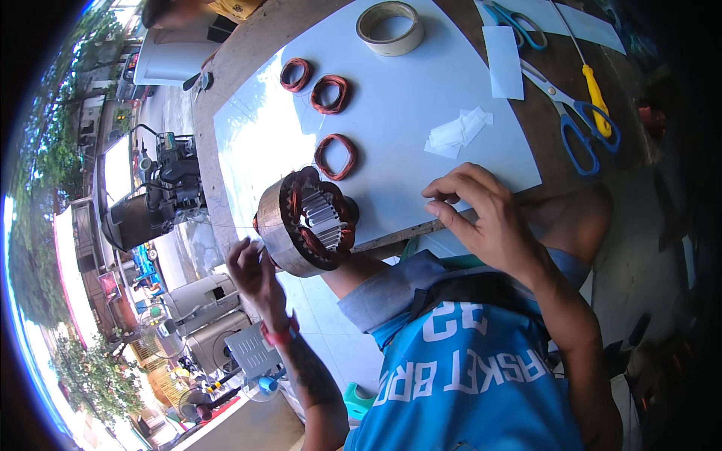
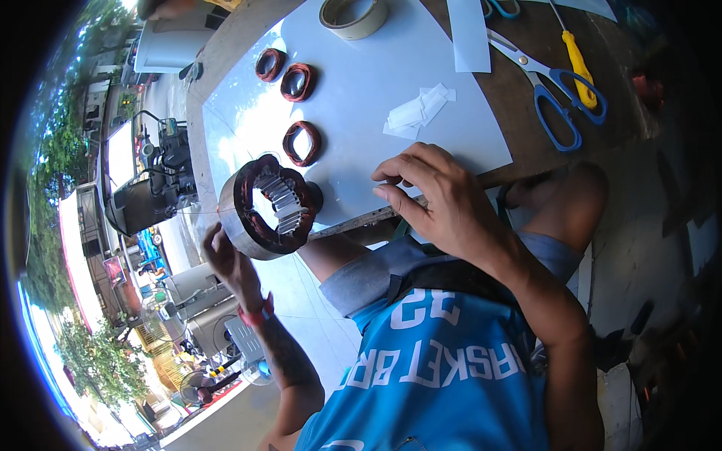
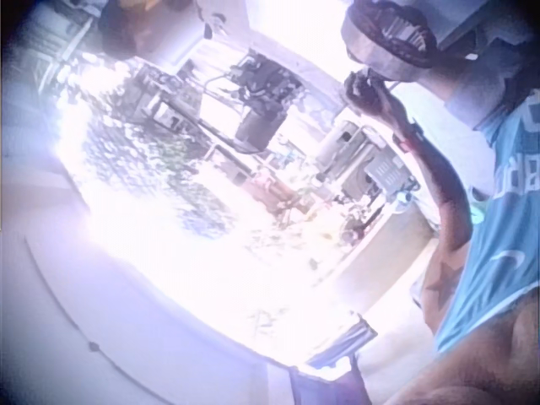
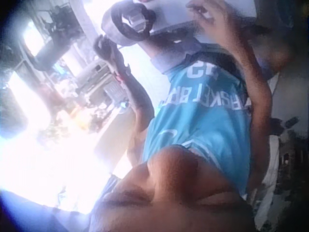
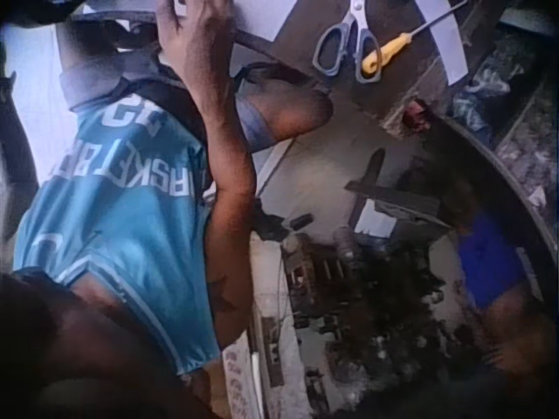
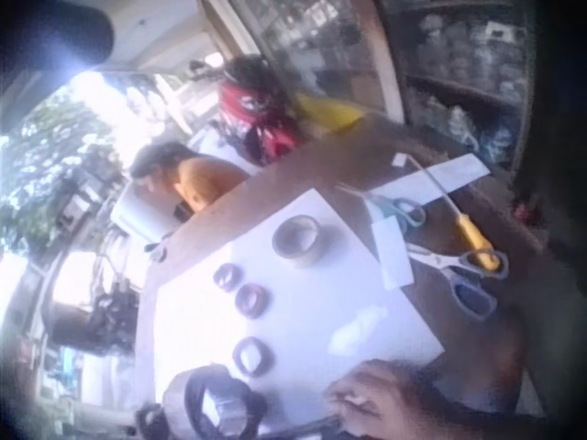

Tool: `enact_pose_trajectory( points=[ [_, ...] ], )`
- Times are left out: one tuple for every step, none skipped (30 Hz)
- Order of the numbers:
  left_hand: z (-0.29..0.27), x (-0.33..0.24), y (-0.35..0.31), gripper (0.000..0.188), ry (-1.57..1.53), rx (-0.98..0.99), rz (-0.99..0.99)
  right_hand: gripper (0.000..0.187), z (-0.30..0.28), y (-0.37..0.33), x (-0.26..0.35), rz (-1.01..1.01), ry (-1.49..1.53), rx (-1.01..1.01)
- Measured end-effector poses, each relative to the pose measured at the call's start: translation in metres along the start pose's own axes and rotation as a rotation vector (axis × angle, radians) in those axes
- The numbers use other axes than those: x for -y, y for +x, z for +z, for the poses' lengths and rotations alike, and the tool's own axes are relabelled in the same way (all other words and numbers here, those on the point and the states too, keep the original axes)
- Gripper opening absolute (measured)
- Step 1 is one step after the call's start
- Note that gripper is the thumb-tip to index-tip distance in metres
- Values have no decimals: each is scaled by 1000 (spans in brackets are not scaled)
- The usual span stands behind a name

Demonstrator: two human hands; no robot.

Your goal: The person inserts copper wire coils into the slots of a motor stator and places white insulating paper between the coils. The work is done by hand at a table with additional coils, tape, and scissors nearby.

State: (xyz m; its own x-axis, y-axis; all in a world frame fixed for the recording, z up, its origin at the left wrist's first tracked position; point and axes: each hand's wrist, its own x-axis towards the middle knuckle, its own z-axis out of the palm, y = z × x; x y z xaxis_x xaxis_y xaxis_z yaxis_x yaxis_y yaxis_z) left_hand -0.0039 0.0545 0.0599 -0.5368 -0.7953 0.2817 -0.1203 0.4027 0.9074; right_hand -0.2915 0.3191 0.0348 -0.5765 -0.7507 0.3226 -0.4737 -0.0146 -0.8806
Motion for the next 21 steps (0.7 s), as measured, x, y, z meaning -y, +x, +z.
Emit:
enact_pose_trajectory(
  points=[
    [5, 14, 8, 55, 7, 76, 13, 12, 1, 0, -4, -14, -25, 10],
    [10, 23, 9, 59, -42, 120, 85, 11, 2, -1, -7, -32, -46, 23],
    [15, 30, 9, 63, -55, 133, 54, 11, 1, -2, -7, -23, -44, 24],
    [18, 34, 9, 67, 53, 114, 114, 11, 1, -3, -8, -17, -36, 27],
    [20, 37, 9, 71, 19, 117, 121, 10, 0, -3, -7, -10, -29, 28],
    [21, 38, 7, 72, 14, 88, 106, 11, 0, -3, -6, -1, -23, 34],
    [19, 38, 7, 71, 73, 55, 88, 11, -2, -2, -6, 8, -18, 39],
    [16, 38, 6, 71, 135, 89, 132, 11, -3, -2, -6, 21, -8, 44],
    [13, 37, 7, 70, 131, 111, 122, 11, -3, -1, -6, 16, -18, 47],
    [10, 36, 7, 65, 143, 111, 121, 11, -3, 0, -6, 15, -22, 50],
    [7, 35, 8, 59, 190, 144, 194, 11, -3, 0, -6, 14, -24, 55],
    [6, 33, 9, 53, 206, 153, 162, 11, -2, 1, -6, 10, -27, 52],
    [5, 29, 11, 46, 255, 196, 204, 10, -1, 1, -6, 7, -30, 50],
    [7, 25, 12, 40, 320, 191, 230, 10, -1, 1, -6, 10, -30, 49],
    [7, 19, 15, 34, 292, 216, 186, 11, -1, 1, -5, 8, -41, 50],
    [10, 13, 16, 29, 280, 192, 127, 11, 0, 1, -5, 12, -49, 52],
    [11, 5, 20, 29, 291, 220, 91, 11, 0, 1, -4, 15, -55, 53],
    [14, -2, 22, 30, 303, 248, 56, 12, 1, 2, -3, -3, -88, 48],
    [14, -10, 27, 37, 340, 326, 41, 12, 2, 4, -1, -21, -119, 44],
    [17, -16, 28, 36, 398, 348, 49, 13, 5, 5, 1, -33, -148, 38],
    [18, -21, 30, 36, 455, 370, 59, 14, 9, 7, 3, -53, -177, 49]
  ],
)
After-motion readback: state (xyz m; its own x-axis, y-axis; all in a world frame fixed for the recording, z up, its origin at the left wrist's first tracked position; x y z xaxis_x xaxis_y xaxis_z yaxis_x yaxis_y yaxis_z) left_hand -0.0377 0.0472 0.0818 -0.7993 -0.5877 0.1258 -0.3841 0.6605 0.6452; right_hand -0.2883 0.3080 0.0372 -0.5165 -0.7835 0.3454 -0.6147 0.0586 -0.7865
